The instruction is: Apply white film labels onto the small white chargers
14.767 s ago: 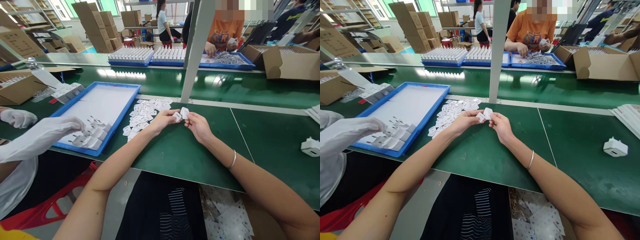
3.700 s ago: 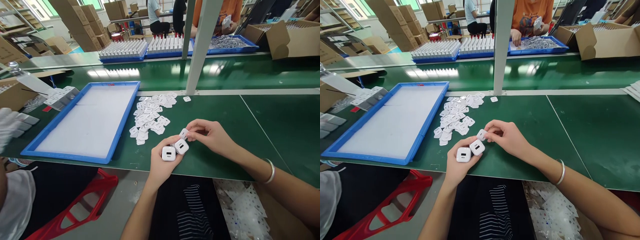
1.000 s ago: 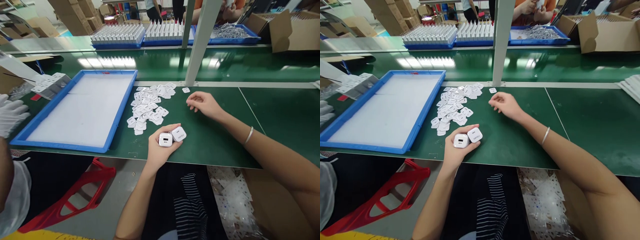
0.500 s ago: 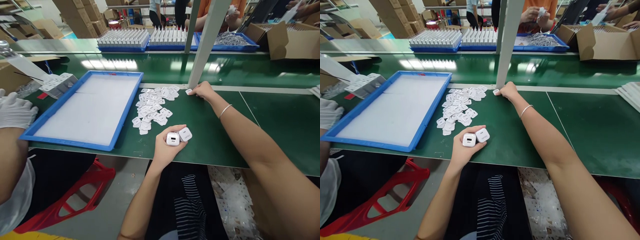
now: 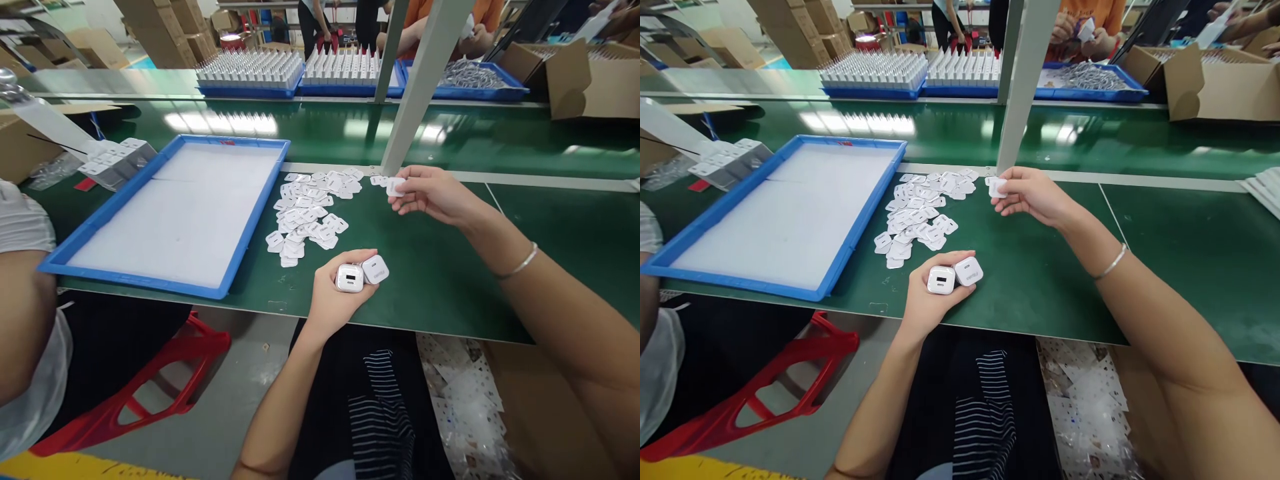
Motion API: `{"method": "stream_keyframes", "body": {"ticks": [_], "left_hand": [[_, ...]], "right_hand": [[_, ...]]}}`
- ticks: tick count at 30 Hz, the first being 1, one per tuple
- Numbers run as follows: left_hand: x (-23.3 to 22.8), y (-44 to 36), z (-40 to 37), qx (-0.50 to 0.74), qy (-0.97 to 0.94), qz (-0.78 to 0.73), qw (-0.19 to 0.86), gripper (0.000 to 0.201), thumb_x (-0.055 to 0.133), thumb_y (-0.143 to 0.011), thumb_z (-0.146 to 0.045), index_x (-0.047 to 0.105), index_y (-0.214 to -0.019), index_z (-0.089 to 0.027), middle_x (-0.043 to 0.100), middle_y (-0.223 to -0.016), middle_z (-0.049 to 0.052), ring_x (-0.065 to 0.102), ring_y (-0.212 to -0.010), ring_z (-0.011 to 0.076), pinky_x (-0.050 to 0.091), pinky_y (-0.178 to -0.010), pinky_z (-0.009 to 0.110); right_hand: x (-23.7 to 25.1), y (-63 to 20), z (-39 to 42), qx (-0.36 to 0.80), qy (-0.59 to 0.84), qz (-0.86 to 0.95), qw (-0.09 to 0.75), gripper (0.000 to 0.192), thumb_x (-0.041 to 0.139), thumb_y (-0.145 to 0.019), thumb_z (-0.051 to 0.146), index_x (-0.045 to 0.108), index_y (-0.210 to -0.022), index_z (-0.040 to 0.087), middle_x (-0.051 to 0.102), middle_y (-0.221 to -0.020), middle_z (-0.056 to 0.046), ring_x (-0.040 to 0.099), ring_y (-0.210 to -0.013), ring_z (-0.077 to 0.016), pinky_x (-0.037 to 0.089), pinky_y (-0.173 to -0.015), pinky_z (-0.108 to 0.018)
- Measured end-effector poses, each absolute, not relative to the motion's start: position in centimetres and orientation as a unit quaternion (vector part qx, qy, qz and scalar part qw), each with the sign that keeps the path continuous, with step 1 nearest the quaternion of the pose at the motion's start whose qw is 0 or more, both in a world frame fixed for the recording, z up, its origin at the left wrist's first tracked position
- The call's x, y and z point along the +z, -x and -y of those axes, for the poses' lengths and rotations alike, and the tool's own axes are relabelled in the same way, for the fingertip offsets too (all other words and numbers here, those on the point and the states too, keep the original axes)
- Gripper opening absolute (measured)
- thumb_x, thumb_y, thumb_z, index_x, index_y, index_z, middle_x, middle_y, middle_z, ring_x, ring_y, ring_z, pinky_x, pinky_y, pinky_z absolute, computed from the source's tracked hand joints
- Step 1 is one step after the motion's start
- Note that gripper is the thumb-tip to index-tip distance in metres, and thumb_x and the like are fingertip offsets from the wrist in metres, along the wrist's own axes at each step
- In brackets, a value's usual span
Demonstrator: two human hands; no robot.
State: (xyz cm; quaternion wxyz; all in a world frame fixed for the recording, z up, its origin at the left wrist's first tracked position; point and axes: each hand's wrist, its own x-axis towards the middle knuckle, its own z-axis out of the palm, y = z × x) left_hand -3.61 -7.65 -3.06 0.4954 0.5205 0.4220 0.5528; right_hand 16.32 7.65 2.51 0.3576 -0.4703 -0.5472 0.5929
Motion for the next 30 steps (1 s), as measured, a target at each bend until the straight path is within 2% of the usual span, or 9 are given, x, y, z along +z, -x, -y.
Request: {"method": "stream_keyframes", "body": {"ticks": [2, 4, 8, 11, 14, 17, 21, 26, 30], "left_hand": [[-3.0, 3.6, 7.7, 0.554, -0.523, -0.421, 0.493, 0.036, 0.078, -0.069, -0.007, 0.074, -0.103, -0.020, 0.075, -0.114, 0.007, 0.070, -0.107, 0.0229, 0.055, -0.085, 0.030], [-3.0, 3.6, 7.8, 0.551, -0.528, -0.423, 0.488, 0.036, 0.078, -0.069, -0.008, 0.074, -0.104, -0.019, 0.075, -0.114, 0.008, 0.070, -0.108, 0.0235, 0.055, -0.085, 0.031], [-3.2, 3.5, 7.8, 0.552, -0.538, -0.418, 0.480, 0.036, 0.078, -0.070, -0.008, 0.074, -0.104, -0.019, 0.075, -0.114, 0.008, 0.070, -0.108, 0.0235, 0.055, -0.087, 0.031], [-3.4, 3.4, 7.8, 0.559, -0.535, -0.414, 0.480, 0.033, 0.080, -0.070, -0.011, 0.073, -0.102, -0.019, 0.075, -0.111, 0.007, 0.071, -0.100, 0.0218, 0.056, -0.085, 0.030], [-3.5, 3.5, 7.9, 0.538, -0.538, -0.428, 0.487, 0.033, 0.080, -0.072, -0.016, 0.072, -0.104, -0.019, 0.076, -0.105, 0.007, 0.071, -0.089, 0.0202, 0.055, -0.076, 0.030], [-3.3, 3.5, 7.9, 0.535, -0.532, -0.430, 0.496, 0.038, 0.083, -0.070, -0.020, 0.072, -0.107, -0.018, 0.076, -0.101, 0.007, 0.070, -0.085, 0.0206, 0.055, -0.071, 0.030], [-3.0, 3.4, 7.9, 0.550, -0.525, -0.405, 0.509, 0.035, 0.085, -0.069, -0.024, 0.073, -0.102, -0.018, 0.076, -0.100, 0.006, 0.071, -0.086, 0.0210, 0.056, -0.072, 0.030], [-2.8, 3.3, 7.9, 0.552, -0.538, -0.394, 0.501, 0.032, 0.080, -0.074, -0.020, 0.072, -0.105, -0.019, 0.076, -0.106, 0.006, 0.072, -0.090, 0.0208, 0.057, -0.076, 0.032], [-3.0, 3.3, 7.9, 0.549, -0.553, -0.391, 0.489, 0.029, 0.076, -0.076, -0.014, 0.072, -0.104, -0.018, 0.076, -0.107, 0.006, 0.071, -0.093, 0.0210, 0.056, -0.079, 0.031]], "right_hand": [[2.7, -16.4, -5.7, 0.590, 0.461, 0.573, 0.334, 0.008, 0.074, -0.077, 0.015, 0.066, -0.078, 0.016, 0.065, -0.068, -0.003, 0.058, -0.057, -0.0100, 0.048, -0.051, -0.019], [3.0, -16.3, -4.0, 0.584, 0.451, 0.603, 0.303, 0.006, 0.075, -0.079, 0.019, 0.072, -0.083, 0.016, 0.063, -0.069, -0.002, 0.053, -0.057, -0.0083, 0.045, -0.051, -0.018], [3.8, -16.0, -1.2, 0.551, 0.418, 0.677, 0.255, 0.022, 0.070, -0.088, 0.030, 0.077, -0.106, 0.020, 0.068, -0.082, -0.003, 0.055, -0.063, -0.0099, 0.047, -0.057, -0.022], [4.3, -15.2, 0.9, 0.554, 0.405, 0.674, 0.271, 0.033, 0.073, -0.085, 0.030, 0.071, -0.118, 0.024, 0.069, -0.072, 0.000, 0.058, -0.058, -0.0114, 0.050, -0.054, -0.024], [4.5, -14.0, 2.7, 0.591, 0.401, 0.647, 0.266, 0.024, 0.077, -0.082, 0.030, 0.073, -0.104, 0.023, 0.068, -0.062, 0.001, 0.060, -0.053, -0.0119, 0.050, -0.050, -0.024], [4.4, -13.0, 4.0, 0.622, 0.411, 0.616, 0.255, 0.013, 0.077, -0.080, 0.028, 0.077, -0.091, 0.022, 0.068, -0.061, 0.000, 0.059, -0.051, -0.0114, 0.050, -0.046, -0.023], [4.1, -12.4, 4.5, 0.640, 0.426, 0.586, 0.256, 0.014, 0.077, -0.078, 0.023, 0.082, -0.091, 0.024, 0.066, -0.059, 0.000, 0.057, -0.051, -0.0106, 0.048, -0.045, -0.022], [4.2, -12.4, 4.5, 0.636, 0.432, 0.594, 0.236, 0.015, 0.077, -0.079, 0.025, 0.084, -0.092, 0.027, 0.066, -0.059, 0.000, 0.054, -0.050, -0.0100, 0.045, -0.045, -0.023], [4.4, -12.3, 4.4, 0.625, 0.444, 0.599, 0.232, 0.016, 0.074, -0.079, 0.019, 0.084, -0.089, 0.025, 0.058, -0.049, 0.002, 0.048, -0.044, -0.0088, 0.040, -0.045, -0.024]]}}
